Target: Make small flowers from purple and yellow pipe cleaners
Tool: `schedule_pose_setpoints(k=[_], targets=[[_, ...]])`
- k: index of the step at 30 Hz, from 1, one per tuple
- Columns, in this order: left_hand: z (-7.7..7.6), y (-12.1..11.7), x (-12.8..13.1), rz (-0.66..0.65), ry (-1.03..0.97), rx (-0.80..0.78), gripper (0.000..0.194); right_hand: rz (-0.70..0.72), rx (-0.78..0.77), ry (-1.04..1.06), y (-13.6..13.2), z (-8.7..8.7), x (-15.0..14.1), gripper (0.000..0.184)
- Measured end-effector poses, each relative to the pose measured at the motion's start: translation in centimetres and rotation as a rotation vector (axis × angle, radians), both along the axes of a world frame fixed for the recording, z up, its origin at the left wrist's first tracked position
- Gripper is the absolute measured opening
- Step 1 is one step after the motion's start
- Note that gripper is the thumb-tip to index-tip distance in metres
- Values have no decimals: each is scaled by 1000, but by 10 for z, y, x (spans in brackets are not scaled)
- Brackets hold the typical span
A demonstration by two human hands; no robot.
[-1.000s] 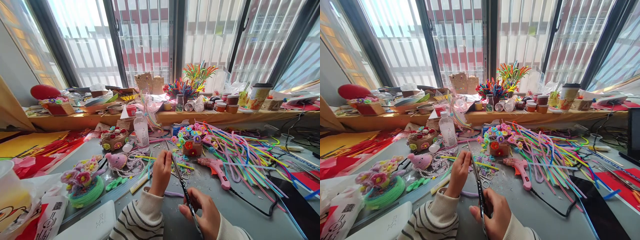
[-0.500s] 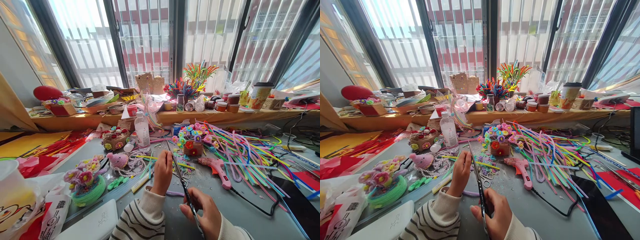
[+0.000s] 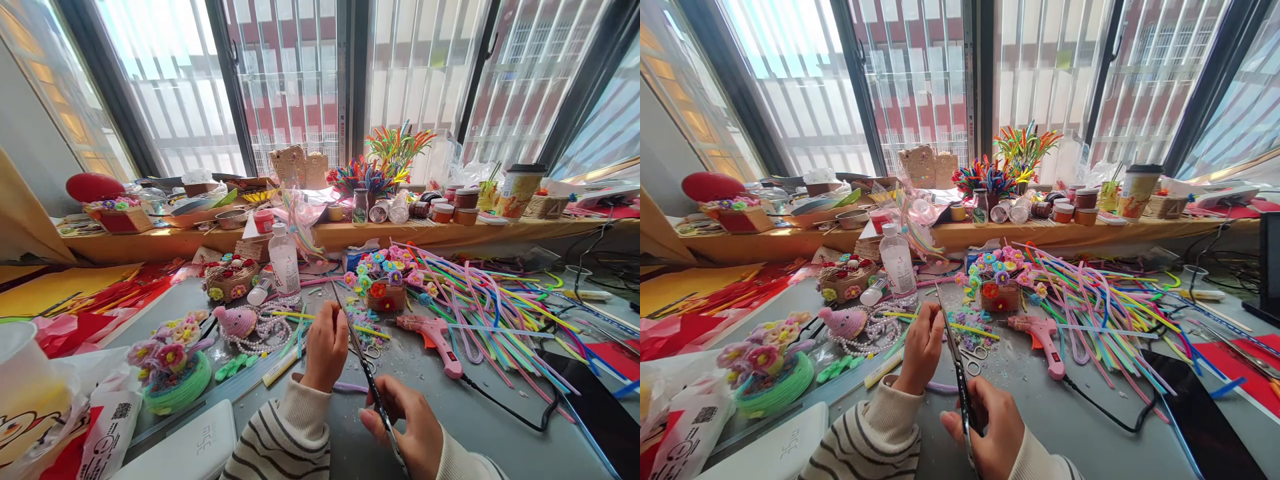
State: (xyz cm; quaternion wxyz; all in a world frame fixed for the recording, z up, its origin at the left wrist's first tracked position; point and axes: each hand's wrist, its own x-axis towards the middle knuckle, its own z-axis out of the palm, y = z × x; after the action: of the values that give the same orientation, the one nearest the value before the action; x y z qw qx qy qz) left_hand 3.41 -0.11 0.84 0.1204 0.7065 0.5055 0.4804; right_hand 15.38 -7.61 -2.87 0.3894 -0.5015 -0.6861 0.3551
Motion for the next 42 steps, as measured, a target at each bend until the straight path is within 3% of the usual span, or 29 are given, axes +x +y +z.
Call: schedule_pose_setpoints(k=[20, 28, 37, 42], targets=[[-4, 5, 0, 85, 131, 22, 11, 53, -52, -25, 0, 7, 5, 27], [-3, 5, 0, 74, 111, 28, 10, 104, -59, 29, 2, 5, 5, 40], [-4, 8, -2, -36, -79, -28, 11, 343, -115, 181, 12, 2, 21, 52], [-4, 10, -2, -232, -347, -152, 16, 434, -184, 300, 12, 1, 28, 55]])
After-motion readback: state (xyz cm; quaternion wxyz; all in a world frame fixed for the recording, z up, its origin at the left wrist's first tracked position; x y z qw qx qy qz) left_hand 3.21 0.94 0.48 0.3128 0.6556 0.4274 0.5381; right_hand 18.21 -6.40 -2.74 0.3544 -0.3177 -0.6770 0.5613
